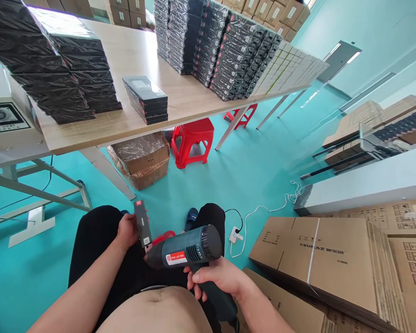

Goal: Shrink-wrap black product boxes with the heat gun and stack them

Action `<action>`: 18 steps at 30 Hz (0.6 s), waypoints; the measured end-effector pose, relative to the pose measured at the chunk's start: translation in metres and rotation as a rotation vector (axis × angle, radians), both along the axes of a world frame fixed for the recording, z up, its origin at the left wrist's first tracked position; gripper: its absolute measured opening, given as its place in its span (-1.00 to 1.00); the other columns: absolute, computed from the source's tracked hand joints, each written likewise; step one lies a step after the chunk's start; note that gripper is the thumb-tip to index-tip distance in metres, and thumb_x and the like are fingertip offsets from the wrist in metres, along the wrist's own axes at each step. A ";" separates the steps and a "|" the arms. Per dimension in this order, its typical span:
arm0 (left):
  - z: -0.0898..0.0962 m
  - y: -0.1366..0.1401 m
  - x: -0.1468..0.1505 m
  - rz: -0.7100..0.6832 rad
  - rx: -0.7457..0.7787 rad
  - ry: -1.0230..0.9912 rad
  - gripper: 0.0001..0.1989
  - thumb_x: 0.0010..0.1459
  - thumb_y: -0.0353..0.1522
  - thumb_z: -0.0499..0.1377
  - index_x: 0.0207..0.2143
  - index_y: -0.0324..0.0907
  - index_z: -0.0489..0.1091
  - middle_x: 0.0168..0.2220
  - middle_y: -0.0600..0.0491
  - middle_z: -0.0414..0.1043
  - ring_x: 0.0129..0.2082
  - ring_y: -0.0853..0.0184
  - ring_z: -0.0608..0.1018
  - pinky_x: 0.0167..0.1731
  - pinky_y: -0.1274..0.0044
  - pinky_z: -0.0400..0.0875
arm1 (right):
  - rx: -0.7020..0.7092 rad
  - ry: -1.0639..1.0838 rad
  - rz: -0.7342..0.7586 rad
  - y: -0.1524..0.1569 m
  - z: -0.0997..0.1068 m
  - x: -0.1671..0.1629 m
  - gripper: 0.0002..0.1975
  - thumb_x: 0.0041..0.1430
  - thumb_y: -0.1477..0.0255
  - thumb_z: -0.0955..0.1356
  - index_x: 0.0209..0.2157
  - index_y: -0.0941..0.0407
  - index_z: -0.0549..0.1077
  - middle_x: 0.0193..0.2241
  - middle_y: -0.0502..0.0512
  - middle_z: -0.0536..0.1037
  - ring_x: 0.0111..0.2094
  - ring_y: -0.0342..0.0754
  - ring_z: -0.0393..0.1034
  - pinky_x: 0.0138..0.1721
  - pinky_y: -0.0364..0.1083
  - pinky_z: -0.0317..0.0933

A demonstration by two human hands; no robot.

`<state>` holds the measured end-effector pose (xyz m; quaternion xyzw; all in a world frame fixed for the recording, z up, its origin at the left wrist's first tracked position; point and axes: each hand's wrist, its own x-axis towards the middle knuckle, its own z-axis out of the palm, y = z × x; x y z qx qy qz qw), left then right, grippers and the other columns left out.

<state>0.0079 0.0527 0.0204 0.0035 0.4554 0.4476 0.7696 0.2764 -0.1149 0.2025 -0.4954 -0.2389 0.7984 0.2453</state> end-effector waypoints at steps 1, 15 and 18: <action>0.004 0.000 -0.002 -0.080 0.003 -0.054 -0.67 0.05 -0.28 -0.01 -0.25 -0.28 0.41 -0.50 -0.07 0.45 -0.48 0.15 0.54 -0.48 0.33 0.46 | -0.005 0.004 0.017 0.002 0.000 0.005 -0.67 -0.04 0.46 0.36 -0.18 0.27 0.47 -0.42 0.16 0.53 -0.54 -0.12 0.41 -0.55 -0.17 0.24; 0.032 -0.007 -0.011 -0.258 -0.078 -0.251 -0.54 0.11 -0.12 0.08 -0.12 -0.29 0.42 -0.37 -0.16 0.54 -0.29 -0.01 0.59 -0.31 0.24 0.48 | 0.233 -0.039 -0.070 0.098 0.001 -0.039 -0.72 -0.03 0.39 0.38 -0.23 0.21 0.47 -0.44 0.09 0.54 -0.53 -0.12 0.40 -0.52 -0.15 0.27; 0.025 -0.005 -0.015 -0.169 -0.068 -0.173 -0.62 0.10 -0.21 0.10 -0.13 -0.28 0.43 -0.41 -0.12 0.54 -0.32 0.02 0.60 -0.32 0.27 0.49 | 0.237 -0.028 0.336 0.090 0.018 -0.038 -0.81 -0.07 0.43 0.41 -0.37 0.22 0.52 -0.53 0.05 0.52 -0.55 -0.12 0.39 -0.52 -0.14 0.26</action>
